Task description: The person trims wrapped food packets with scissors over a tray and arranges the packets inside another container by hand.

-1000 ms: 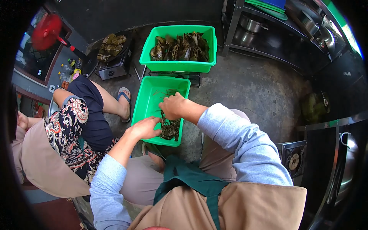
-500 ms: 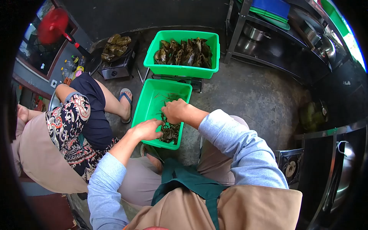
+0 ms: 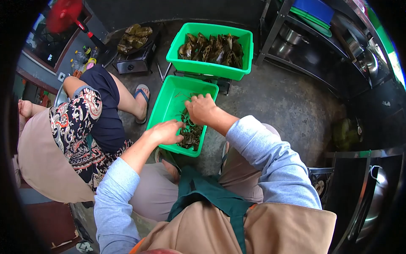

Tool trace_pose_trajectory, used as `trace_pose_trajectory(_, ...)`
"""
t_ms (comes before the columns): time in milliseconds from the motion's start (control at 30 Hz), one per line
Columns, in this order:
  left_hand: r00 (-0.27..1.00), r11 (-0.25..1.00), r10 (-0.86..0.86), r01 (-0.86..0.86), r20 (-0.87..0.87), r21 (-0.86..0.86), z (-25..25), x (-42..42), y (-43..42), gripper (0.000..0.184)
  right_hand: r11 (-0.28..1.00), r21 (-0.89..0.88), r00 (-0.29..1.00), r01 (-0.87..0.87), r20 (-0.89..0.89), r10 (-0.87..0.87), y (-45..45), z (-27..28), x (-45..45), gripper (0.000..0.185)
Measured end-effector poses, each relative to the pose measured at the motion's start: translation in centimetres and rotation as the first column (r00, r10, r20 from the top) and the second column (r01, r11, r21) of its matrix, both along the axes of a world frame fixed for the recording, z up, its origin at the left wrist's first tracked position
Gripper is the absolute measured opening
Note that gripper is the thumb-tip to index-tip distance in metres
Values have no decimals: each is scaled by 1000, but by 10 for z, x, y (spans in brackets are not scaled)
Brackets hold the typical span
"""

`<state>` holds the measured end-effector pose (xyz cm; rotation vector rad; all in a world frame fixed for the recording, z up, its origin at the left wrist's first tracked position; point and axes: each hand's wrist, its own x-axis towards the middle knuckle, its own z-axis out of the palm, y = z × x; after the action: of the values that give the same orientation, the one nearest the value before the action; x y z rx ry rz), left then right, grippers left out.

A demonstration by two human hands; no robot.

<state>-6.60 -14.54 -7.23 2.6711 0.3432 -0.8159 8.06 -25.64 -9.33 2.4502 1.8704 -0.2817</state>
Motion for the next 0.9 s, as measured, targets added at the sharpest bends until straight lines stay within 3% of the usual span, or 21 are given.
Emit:
trace_pose_trajectory(67, 1000, 982, 4, -6, 8, 186, 9, 0, -7, 62, 998, 58, 999, 19, 48, -22, -1, 3, -2, 31)
trace_pose_trajectory(133, 967, 905, -33, -77, 252, 418, 0, -1, -2, 75, 994, 111, 996, 25, 79, -34, -1, 5, -3, 29)
trace_pose_trajectory(233, 884, 885, 17, -231, 468, 403, 6, 1, 5, 77, 984, 175, 991, 11, 130, -34, -2, 4, -3, 34)
trace_pose_trajectory(333, 885, 845, -40, -218, 463, 489, 13, 2, 1, 87, 943, 332, 973, -6, 219, -70, 0, 0, -4, 41)
trace_pose_trajectory(367, 880, 844, -53, -213, 472, 493, 12, 2, 0, 87, 965, 258, 983, 38, 163, -82, 1, 1, -3, 48)
trace_pose_trajectory(500, 855, 850, -99, -193, 508, 491, 6, 2, -2, 86, 953, 299, 975, 43, 196, -106, 3, -4, 0, 71)
trace_pose_trajectory(667, 884, 860, -113, -142, 453, 491, -3, 1, -1, 82, 942, 333, 979, 35, 179, -100, 5, -1, 2, 68)
trace_pose_trajectory(800, 998, 986, 21, -31, 59, 164, 9, 1, -1, 74, 939, 345, 990, 19, 128, -67, 6, 6, -1, 62)
trace_pose_trajectory(867, 1000, 999, 6, -5, -19, 43, 3, -4, 0, 68, 939, 344, 992, 6, 116, -49, 6, 4, 0, 63)
trace_pose_trajectory(900, 998, 998, -1, 5, -68, 62, 1, -2, 0, 68, 940, 340, 994, -3, 104, -35, 6, 3, 1, 64)
